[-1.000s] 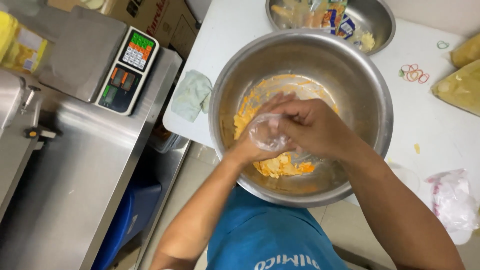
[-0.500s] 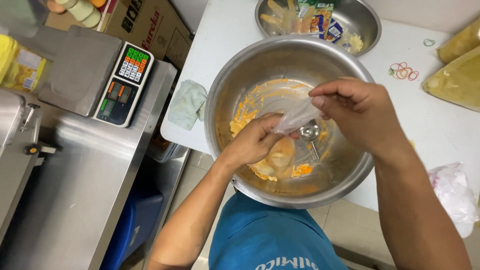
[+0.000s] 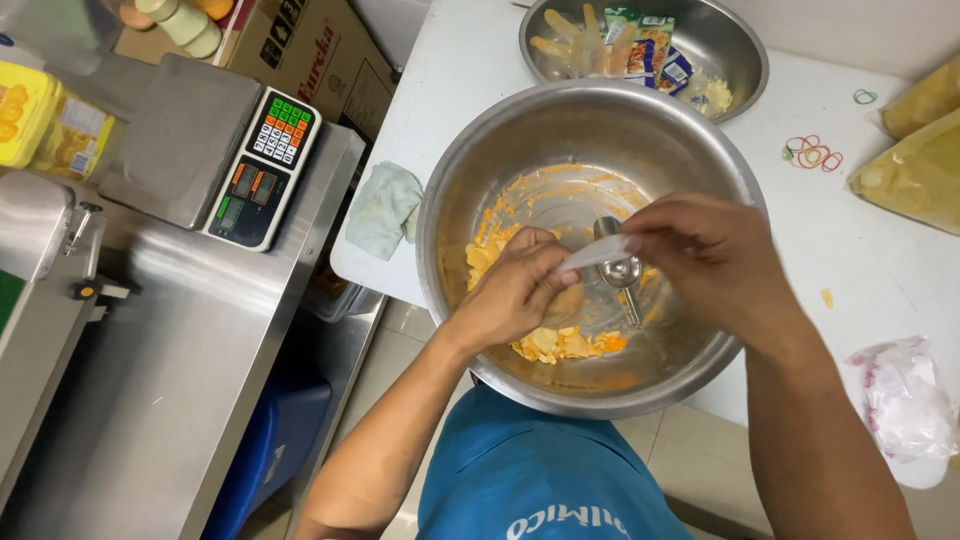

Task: Packaging snacks from a large metal bowl into small plastic bags using a scoop and then cleaning the bowl.

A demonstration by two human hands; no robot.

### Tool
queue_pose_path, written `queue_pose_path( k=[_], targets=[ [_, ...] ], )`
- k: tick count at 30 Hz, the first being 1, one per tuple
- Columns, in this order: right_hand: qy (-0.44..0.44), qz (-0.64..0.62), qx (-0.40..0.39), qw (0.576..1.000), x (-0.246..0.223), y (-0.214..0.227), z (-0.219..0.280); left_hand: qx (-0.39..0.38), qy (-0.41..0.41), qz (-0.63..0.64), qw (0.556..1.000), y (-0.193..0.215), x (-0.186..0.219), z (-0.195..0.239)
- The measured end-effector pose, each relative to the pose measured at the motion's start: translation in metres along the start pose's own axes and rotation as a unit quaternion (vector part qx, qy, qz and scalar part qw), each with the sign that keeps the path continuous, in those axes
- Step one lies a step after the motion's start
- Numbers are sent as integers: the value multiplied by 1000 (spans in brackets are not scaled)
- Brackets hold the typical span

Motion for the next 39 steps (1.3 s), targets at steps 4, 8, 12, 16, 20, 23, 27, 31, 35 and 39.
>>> queue_pose_path(
  k=[4, 8, 12, 16, 20, 23, 27, 31, 35, 39],
  targets=[
    [12, 28, 75, 997, -14, 15, 12, 3, -12, -55, 998, 10, 13, 0],
    [189, 327, -181, 908, -29, -71, 18, -1, -41, -122, 992, 10, 32, -2],
    [50, 371, -263, 889, 51, -70, 20, -11, -18, -85, 996, 28, 30, -9],
    [0, 238, -212, 948, 44, -43, 24, 43, -56, -85, 994, 36, 38, -2],
    [-108, 169, -241, 950, 38, -26, 27, 38, -47, -109, 992, 34, 42, -5],
    [-46, 141, -225, 963, 14, -32, 20, 1, -68, -95, 993, 17, 47, -5],
    [-26, 123, -200, 972, 10, -30, 11, -53, -56, -29, 997, -11, 48, -11],
    [-38, 87, -156, 983, 10, -11, 11, -29, 6, 91, 995, -18, 38, -16],
    [-121, 124, -111, 979, 23, 21, 23, -30, 90, 175, 980, -18, 23, -19],
    [-154, 97, -70, 981, 37, 36, 38, -33, 61, 116, 991, -17, 24, -25]
  ],
)
Point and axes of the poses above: each hand's wrist, its own z-axis away from the middle knuckle, its own y-axis out of the back of the hand, x = y × z, the point moved 10 cm from there along -z, towards the middle knuckle, and after that the axes turned 9 degrees about y, right-handed, at the moved point
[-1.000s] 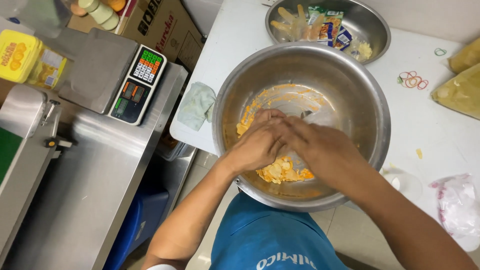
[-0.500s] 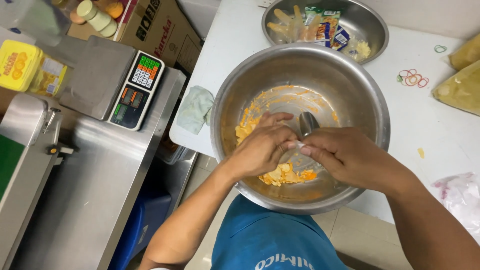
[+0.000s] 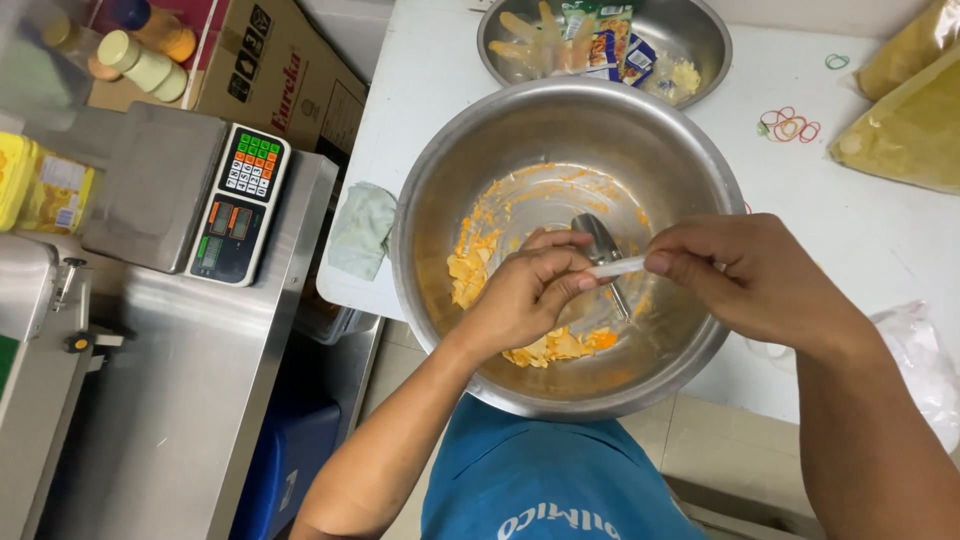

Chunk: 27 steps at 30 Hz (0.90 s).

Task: Packaging snacks from a large metal bowl into small plastic bags using a scoop and then cleaning the bowl.

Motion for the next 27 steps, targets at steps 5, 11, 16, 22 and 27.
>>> queue_pose_path(
  k=[5, 11, 16, 22, 27],
  targets=[
    [41, 43, -13, 998, 7, -2, 10, -32, -68, -182, 980, -4, 20, -4],
    [99, 43, 24, 994, 6, 13, 28, -35, -128, -183, 974, 2, 60, 4],
    [137, 14, 85, 987, 2, 24, 31, -38, -137, -148, 979, 3, 83, 5],
    [162, 7, 100, 982, 0, 26, 38, -83, -107, -170, 976, -7, 84, 7],
    [160, 91, 17, 983, 6, 10, 42, -89, -124, -193, 969, -14, 78, 8]
  ],
)
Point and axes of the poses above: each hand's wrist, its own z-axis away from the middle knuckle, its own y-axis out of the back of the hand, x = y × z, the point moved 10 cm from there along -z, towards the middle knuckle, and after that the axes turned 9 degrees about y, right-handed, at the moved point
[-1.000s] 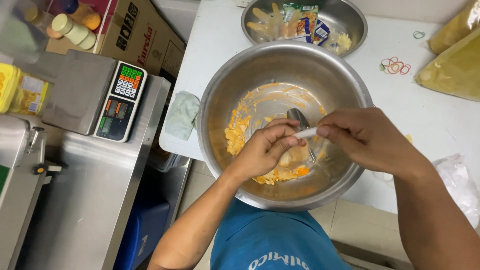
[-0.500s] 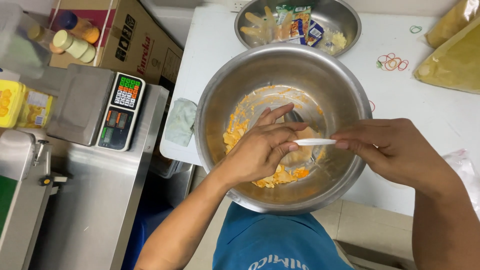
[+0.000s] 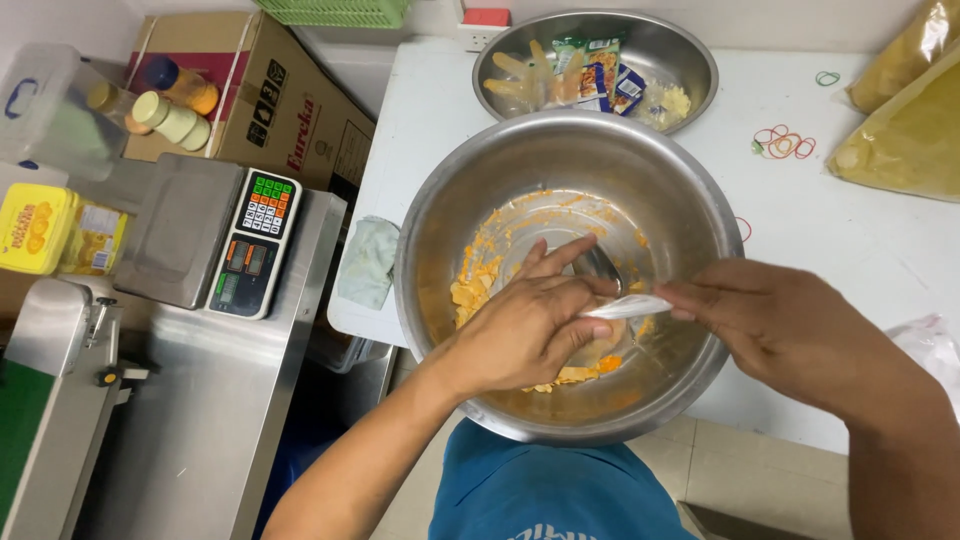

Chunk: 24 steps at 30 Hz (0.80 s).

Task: Packaging snacks from a large metal bowl into small plastic bags using a scoop and then cleaning the bowl.

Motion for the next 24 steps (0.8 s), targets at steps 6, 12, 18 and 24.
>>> queue_pose_path(
  k=[6, 12, 18, 24],
  targets=[
    [42, -93, -165, 981, -9, -73, 14, 98, -65, -98, 988, 2, 5, 1],
    [-9, -221, 30, 975, -19, -55, -12, 96, -51, -24, 994, -17, -9, 6],
    [-4, -27, 35, 999, -1, -49, -2, 65, 46, 79, 994, -35, -37, 13],
    [48, 51, 25, 997, -20, -15, 14, 131, -11, -28, 991, -21, -10, 12]
  ],
)
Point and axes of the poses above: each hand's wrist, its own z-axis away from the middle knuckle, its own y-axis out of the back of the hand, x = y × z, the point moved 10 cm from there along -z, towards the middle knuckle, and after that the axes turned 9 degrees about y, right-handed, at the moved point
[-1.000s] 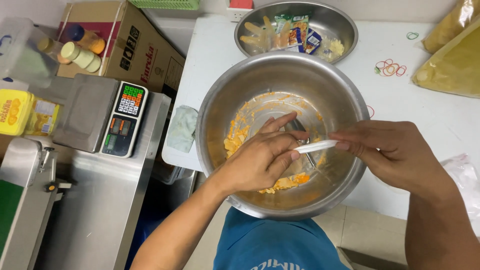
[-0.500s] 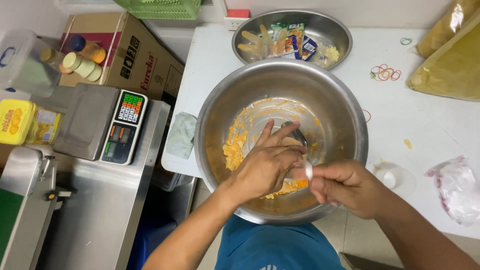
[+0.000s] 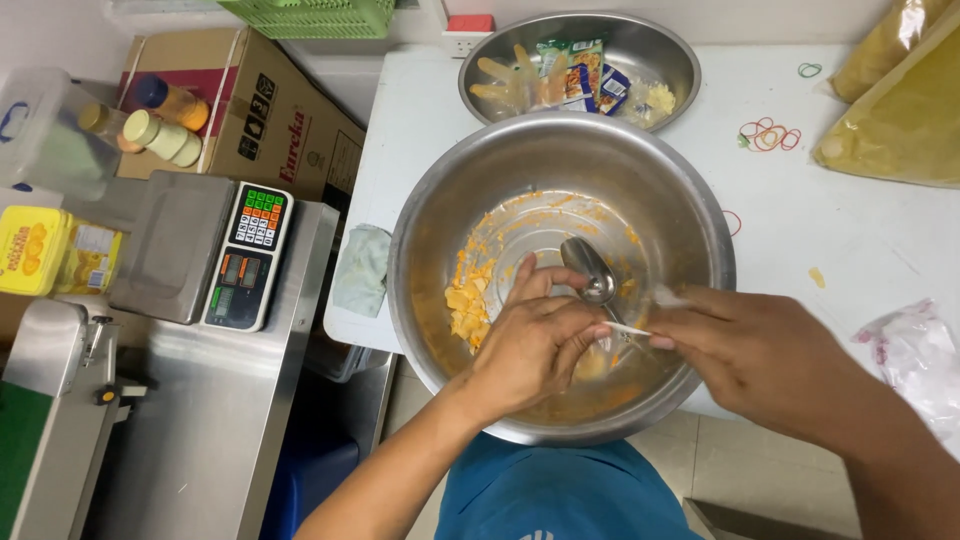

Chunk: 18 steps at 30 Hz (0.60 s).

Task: Packaging snacks from a large metal bowl into small plastic bags using a scoop and then cleaning the bowl.

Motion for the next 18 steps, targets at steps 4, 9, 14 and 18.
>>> queue_pose_path(
  k=[4, 9, 14, 18],
  targets=[
    [5, 32, -15, 999, -18, 26, 1, 17, 2, -19, 1000, 12, 18, -7],
    [62, 109, 63, 990, -53, 52, -14, -28, 1, 60, 998, 4, 44, -20],
    [12, 98, 61, 993, -54, 66, -18, 54, 6, 121, 991, 3, 43, -20],
    [52, 102, 97, 989, -51, 89, 1, 46, 48, 172, 983, 30, 42, -16]
  ],
)
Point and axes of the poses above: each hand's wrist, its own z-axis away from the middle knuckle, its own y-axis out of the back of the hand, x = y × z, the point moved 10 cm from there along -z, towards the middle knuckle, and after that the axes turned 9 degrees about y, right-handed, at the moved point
